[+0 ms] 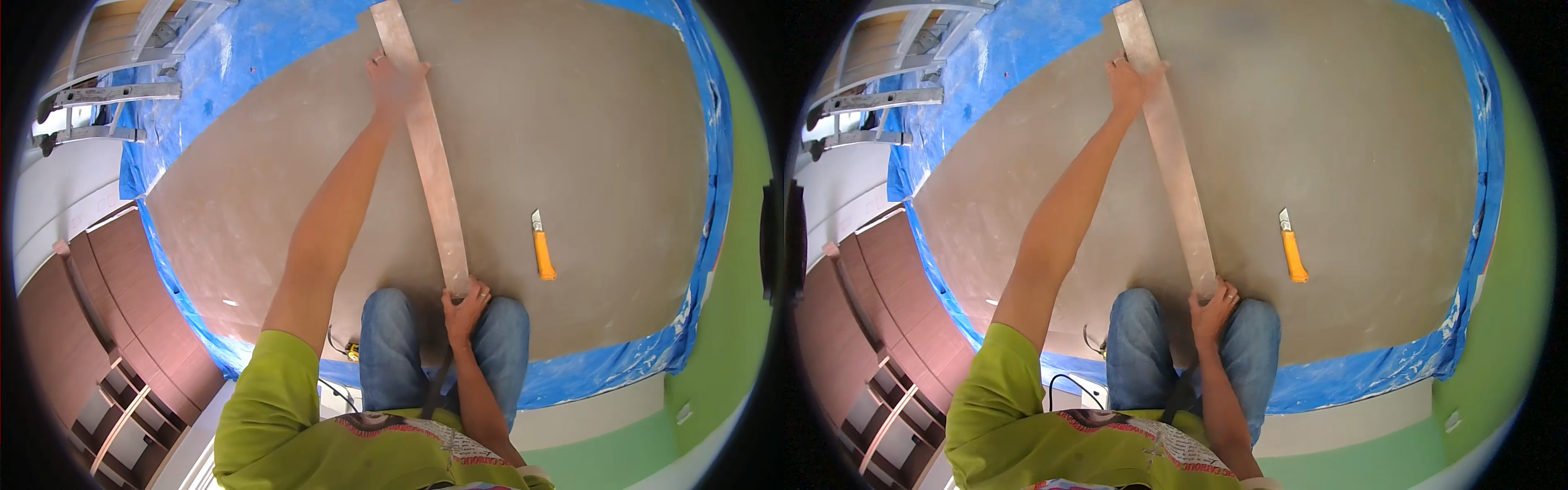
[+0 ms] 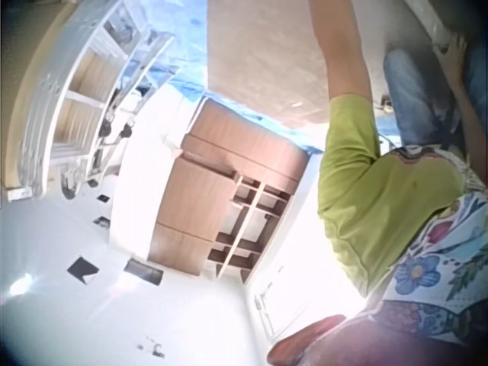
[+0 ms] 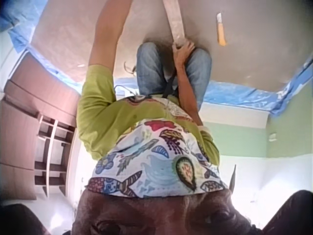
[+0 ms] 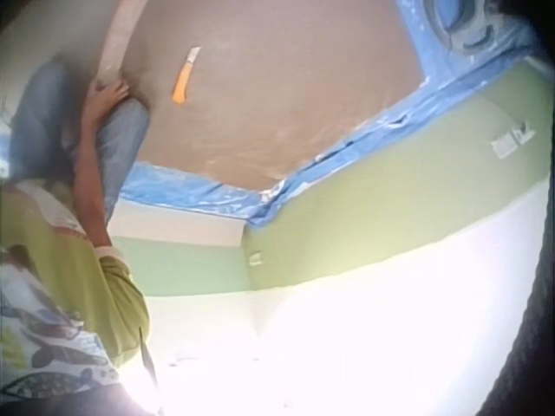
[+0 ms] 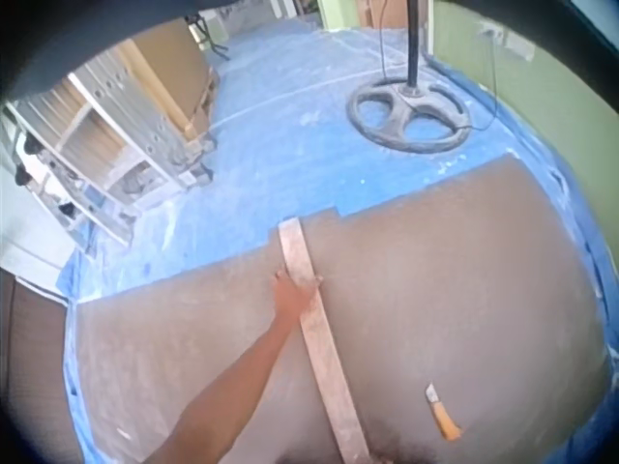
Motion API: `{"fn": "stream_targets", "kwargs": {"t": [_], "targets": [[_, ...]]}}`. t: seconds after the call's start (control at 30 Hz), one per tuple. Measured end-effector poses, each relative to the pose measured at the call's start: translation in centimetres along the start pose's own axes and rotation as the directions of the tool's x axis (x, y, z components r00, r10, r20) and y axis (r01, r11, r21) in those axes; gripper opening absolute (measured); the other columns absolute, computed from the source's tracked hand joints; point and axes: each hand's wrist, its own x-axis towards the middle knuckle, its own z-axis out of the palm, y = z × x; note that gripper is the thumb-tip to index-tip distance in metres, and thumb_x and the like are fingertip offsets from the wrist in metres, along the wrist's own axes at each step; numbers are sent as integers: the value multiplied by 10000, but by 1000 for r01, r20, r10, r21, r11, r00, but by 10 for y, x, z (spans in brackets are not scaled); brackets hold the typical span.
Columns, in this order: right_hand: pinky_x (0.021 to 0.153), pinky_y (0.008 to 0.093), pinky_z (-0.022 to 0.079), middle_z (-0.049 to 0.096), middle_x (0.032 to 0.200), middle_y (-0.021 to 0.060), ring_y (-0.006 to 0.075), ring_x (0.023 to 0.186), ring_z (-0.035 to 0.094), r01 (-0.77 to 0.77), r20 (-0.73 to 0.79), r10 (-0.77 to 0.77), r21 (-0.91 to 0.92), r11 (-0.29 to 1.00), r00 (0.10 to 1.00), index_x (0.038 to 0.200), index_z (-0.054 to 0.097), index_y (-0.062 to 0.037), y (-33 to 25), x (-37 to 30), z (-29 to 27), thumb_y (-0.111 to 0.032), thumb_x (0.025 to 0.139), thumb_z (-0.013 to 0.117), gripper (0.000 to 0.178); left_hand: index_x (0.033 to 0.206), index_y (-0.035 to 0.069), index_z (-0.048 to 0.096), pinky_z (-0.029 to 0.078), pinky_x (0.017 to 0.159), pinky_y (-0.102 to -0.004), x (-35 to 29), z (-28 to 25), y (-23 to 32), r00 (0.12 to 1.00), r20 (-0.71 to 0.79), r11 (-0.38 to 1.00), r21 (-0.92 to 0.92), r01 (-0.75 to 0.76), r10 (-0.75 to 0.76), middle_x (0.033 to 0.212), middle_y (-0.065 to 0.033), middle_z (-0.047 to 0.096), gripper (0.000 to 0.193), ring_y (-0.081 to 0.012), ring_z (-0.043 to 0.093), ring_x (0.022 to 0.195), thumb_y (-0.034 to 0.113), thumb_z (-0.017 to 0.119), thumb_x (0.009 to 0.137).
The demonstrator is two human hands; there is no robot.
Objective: The person measures a large sheet of flooring material on the floor using a tape measure and pencil, then uses a straightedge and utility knife to cut the sheet along a marked line.
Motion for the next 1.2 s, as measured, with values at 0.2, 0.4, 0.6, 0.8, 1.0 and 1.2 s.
{"fn": "stream_targets", "kwargs": {"t": [0.2,0.4,0.6,0.8,1.0,1.2], "targets": [[960,515,428,522,1241,184,399,1146,478,-8,-17,8,-13,1000,1000,1296,541,-47,7,1,-1,-200,695,838,688,1485,-54,369,470,1071,-446,9,12,-15,999,24,996,88,-32,30,1470,-244,414,1069,-370,501,1322,443,883,690],[956,517,426,519,1237,181,396,1144,477,-19,11,19,21,1000,1000,1294,542,-48,3,4,-4,-200,696,836,684,1464,-32,399,476,1046,-444,9,10,-17,999,8,998,50,-47,47,1450,-226,431,1035,-358,507,1304,439,888,682],[955,511,424,518,1233,182,396,1144,472,-12,29,12,0,1000,1000,1295,534,-30,3,6,-5,-188,705,826,678,1504,-10,381,449,1100,-429,8,13,-18,999,11,995,94,-34,33,1503,-224,438,1088,-333,449,1393,511,862,679],[958,515,423,521,1231,196,404,1132,483,39,6,-39,13,999,999,1297,530,-28,-2,6,-8,-170,728,820,654,1516,2,381,464,1064,-445,12,14,-30,993,-3,985,128,-120,121,1441,-236,476,1092,-353,486,1343,534,860,690],[981,522,418,530,1231,208,410,1151,487,-9,27,9,7,1000,1000,1290,534,-28,-6,4,-9,-173,742,824,637,1540,15,358,470,1031,-469,24,6,-40,960,146,959,114,-258,241,1423,-238,457,1134,-378,512,1292,611,833,701],[987,519,415,517,1260,204,404,1174,478,-10,15,10,9,1000,1000,1296,532,-40,-1,5,-4,-182,751,822,632,1612,28,127,349,1198,-498,46,-35,0,851,525,883,387,-266,26,1622,-316,201,1278,-414,207,1525,584,852,719]]}}
